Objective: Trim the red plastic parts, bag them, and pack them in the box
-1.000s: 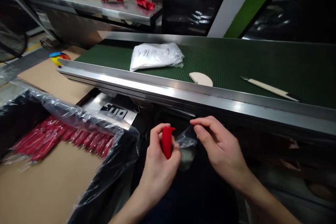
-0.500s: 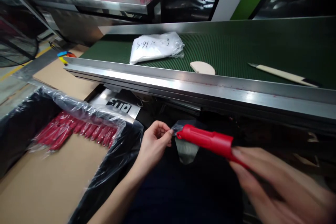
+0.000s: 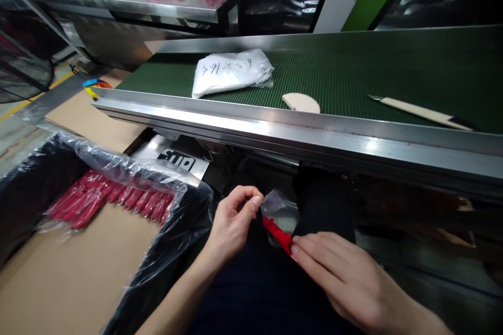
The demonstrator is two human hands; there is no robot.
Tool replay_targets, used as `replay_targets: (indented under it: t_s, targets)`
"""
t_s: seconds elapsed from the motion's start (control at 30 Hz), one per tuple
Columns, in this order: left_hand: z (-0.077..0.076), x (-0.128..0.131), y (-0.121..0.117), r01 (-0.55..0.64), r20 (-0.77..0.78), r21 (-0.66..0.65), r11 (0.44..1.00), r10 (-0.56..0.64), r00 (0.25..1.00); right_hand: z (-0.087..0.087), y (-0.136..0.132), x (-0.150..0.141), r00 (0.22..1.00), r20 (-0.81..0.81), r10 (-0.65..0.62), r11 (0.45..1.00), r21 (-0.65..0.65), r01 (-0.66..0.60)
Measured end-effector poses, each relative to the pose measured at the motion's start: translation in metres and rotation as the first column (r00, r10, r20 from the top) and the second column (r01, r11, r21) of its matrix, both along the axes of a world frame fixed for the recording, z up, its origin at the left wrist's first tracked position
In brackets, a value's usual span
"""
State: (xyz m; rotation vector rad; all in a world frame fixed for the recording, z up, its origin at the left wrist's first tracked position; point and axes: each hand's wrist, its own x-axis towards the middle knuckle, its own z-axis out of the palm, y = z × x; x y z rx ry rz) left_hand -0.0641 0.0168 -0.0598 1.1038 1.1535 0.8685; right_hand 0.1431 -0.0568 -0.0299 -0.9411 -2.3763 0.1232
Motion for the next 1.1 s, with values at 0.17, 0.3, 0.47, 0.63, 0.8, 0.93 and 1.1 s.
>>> replay_targets:
  t_s: [0.17, 0.3, 0.47, 0.63, 0.8, 0.93, 1.1]
  targets:
    - [-0.004, 0.000, 0.003, -0.100, -0.050, -0.007, 0.995, 0.100, 0.994, -0.004, -0.021, 0.016, 0.963, -0.073, -0.259, 0.962, 0.069, 0.264]
    - [-0.003, 0.003, 0.006, -0.120, -0.052, -0.045, 0.992, 0.118, 0.992, -0.008, -0.044, 0.033, 0.927, -0.109, -0.359, 0.911, 0.176, 0.374]
    - [0.006, 0.009, 0.005, -0.069, -0.007, -0.084, 0.994, 0.069, 0.998, 0.007, -0.033, 0.020, 0.966, -0.024, -0.256, 0.962, 0.090, 0.257]
    - [0.011, 0.007, 0.000, -0.038, 0.029, -0.070, 0.997, 0.041, 0.999, 0.013, -0.010, 0.001, 0.969, -0.094, -0.229, 0.967, 0.096, 0.238]
    - [0.008, 0.002, 0.000, -0.004, 0.047, -0.055, 0.998, 0.007, 0.999, -0.011, -0.005, -0.001, 0.976, -0.152, -0.155, 0.984, 0.062, 0.166]
    - [0.006, -0.006, 0.002, 0.030, -0.014, 0.003, 1.000, -0.030, 0.999, -0.030, -0.001, 0.001, 0.985, -0.170, -0.025, 0.998, 0.057, 0.035]
    - [0.001, -0.009, -0.003, 0.087, -0.151, 0.155, 0.984, -0.064, 0.987, -0.033, 0.008, -0.001, 0.993, -0.114, 0.013, 0.998, 0.067, -0.005]
